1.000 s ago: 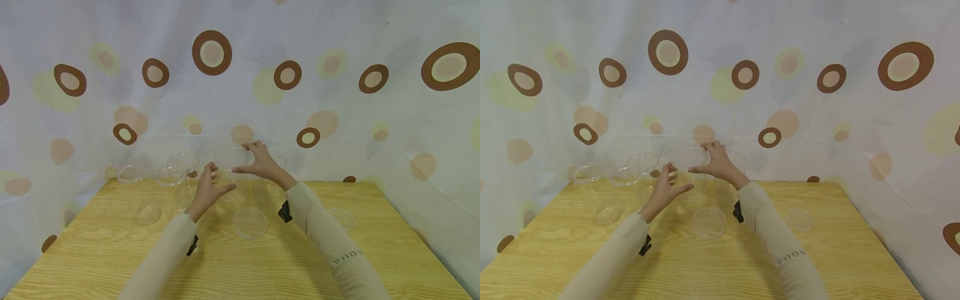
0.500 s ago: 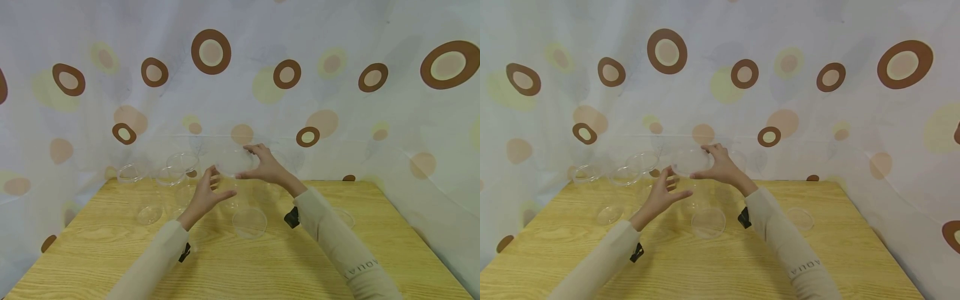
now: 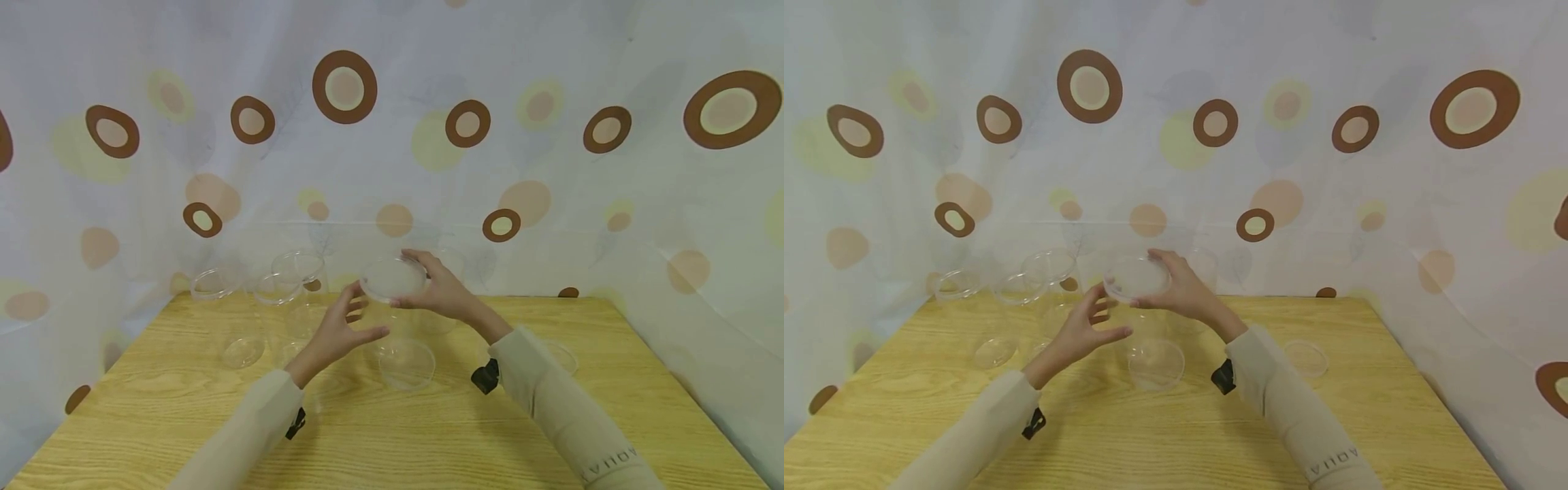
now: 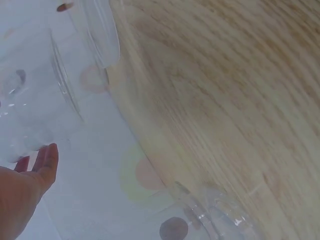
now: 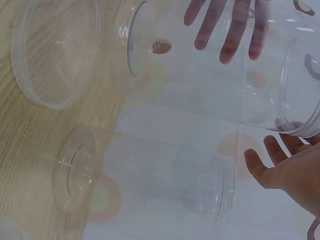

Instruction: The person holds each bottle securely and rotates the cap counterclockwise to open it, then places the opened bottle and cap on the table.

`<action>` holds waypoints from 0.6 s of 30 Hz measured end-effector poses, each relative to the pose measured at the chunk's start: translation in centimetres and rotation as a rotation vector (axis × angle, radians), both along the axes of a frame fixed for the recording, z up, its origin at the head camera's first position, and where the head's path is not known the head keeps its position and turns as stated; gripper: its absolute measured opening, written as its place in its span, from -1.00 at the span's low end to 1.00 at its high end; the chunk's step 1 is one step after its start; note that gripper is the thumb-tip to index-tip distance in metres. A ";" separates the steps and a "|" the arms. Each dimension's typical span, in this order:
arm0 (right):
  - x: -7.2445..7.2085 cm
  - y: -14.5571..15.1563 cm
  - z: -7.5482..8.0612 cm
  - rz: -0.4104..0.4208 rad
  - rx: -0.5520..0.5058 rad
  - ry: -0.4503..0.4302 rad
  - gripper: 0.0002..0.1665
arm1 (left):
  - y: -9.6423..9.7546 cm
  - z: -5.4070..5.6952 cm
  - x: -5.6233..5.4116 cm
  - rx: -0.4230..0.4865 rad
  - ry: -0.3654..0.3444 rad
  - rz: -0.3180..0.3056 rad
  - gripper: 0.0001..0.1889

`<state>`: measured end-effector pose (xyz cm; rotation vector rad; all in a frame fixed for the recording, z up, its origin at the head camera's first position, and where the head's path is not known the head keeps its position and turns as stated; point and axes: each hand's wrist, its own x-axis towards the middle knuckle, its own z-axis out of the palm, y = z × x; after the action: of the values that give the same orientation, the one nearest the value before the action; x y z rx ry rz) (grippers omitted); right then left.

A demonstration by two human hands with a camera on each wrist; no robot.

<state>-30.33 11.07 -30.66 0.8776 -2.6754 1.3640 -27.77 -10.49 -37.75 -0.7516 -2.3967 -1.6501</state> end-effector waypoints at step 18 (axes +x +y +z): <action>1.6 -0.6 -0.7 -0.103 -0.074 -0.014 0.09 | 1.5 -0.9 0.4 0.016 0.103 0.095 0.01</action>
<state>-28.76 10.48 -31.38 0.7165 -2.6204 1.4404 -27.35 -9.01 -38.67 -0.6910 -2.3085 -1.5534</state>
